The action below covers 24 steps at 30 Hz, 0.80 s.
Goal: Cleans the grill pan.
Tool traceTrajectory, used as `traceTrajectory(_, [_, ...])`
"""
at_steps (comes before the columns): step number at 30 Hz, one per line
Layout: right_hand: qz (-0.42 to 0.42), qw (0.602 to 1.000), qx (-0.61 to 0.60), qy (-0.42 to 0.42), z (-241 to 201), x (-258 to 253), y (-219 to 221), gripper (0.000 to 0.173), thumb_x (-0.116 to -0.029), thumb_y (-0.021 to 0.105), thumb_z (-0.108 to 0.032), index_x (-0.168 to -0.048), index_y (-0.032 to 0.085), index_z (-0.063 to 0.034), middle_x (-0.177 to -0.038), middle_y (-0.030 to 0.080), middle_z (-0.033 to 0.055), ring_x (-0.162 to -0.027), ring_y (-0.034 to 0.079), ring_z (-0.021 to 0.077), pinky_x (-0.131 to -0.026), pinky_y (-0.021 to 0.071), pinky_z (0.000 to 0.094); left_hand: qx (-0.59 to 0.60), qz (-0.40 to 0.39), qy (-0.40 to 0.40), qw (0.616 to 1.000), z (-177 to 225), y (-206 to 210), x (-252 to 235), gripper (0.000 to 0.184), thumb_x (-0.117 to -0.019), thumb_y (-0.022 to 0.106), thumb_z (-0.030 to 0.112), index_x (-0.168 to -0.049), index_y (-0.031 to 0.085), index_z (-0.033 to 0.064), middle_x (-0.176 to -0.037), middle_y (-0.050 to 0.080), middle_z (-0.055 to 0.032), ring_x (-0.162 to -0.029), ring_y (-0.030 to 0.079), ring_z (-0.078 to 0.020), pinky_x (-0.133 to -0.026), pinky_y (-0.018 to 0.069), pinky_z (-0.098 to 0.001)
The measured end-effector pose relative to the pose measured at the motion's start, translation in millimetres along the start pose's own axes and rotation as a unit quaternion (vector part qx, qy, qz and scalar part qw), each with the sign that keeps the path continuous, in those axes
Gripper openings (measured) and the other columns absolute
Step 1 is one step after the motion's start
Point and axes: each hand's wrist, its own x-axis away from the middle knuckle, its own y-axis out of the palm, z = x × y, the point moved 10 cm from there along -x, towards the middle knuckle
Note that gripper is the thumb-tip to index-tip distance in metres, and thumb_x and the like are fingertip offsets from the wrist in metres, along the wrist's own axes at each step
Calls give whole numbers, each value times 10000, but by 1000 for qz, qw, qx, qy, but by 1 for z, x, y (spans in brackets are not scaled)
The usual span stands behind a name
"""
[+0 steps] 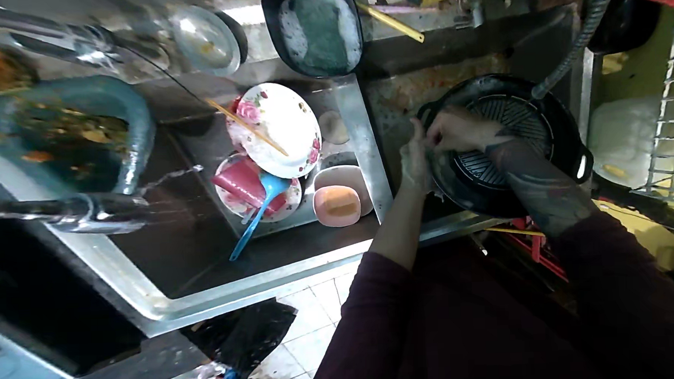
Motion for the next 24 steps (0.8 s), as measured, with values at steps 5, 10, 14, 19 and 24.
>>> traceTrajectory(5, [160, 962, 66, 212, 78, 7, -53, 247, -953, 665, -208, -1111, 720, -26, -1162, 692, 244, -1140, 645, 448, -959, 498, 679, 32, -67, 7, 997, 1, 8, -3, 740, -1049, 93, 650, -1508, 475, 214, -1386, 634, -47, -1252, 616, -173, -1026, 546, -433])
traceTrajectory(10, [203, 907, 36, 368, 148, 46, -73, 555, -926, 706, -307, -1406, 586, -55, -1413, 568, 275, -1320, 523, 493, -1043, 409, 732, 39, -56, -38, 997, -5, 2, 2, 759, -1023, 95, 702, -1539, 448, 273, -1423, 615, -52, -1300, 592, -230, -1041, 529, -524])
traceTrajectory(14, [178, 948, -74, 255, 123, 16, -45, 289, -998, 650, -269, -1207, 718, -81, -1231, 689, 189, -1189, 635, 372, -1039, 469, 629, 21, -64, -69, 995, -8, 7, -3, 790, -1004, 106, 735, -1501, 492, 257, -1356, 656, -71, -1233, 635, -246, -989, 557, -531])
traceTrajectory(19, [115, 992, 29, -40, 11, -6, -1, 93, -917, 730, -188, -980, 795, -167, -1086, 744, 36, -1207, 602, 283, -1097, 417, 561, -12, -53, -46, 997, 1, 0, -18, 770, -1017, 112, 717, -1476, 504, 239, -1264, 685, -45, -1116, 672, -173, -921, 587, -432])
traceTrajectory(24, [-4, 982, 122, -141, -44, 70, 43, 132, -926, 714, -94, -995, 784, -182, -1055, 736, 21, -1168, 600, 319, -1041, 446, 569, 5, -71, 8, 997, 23, 1, -20, 702, -1054, 100, 645, -1565, 391, 263, -1460, 581, -16, -1316, 570, -165, -1068, 517, -448])
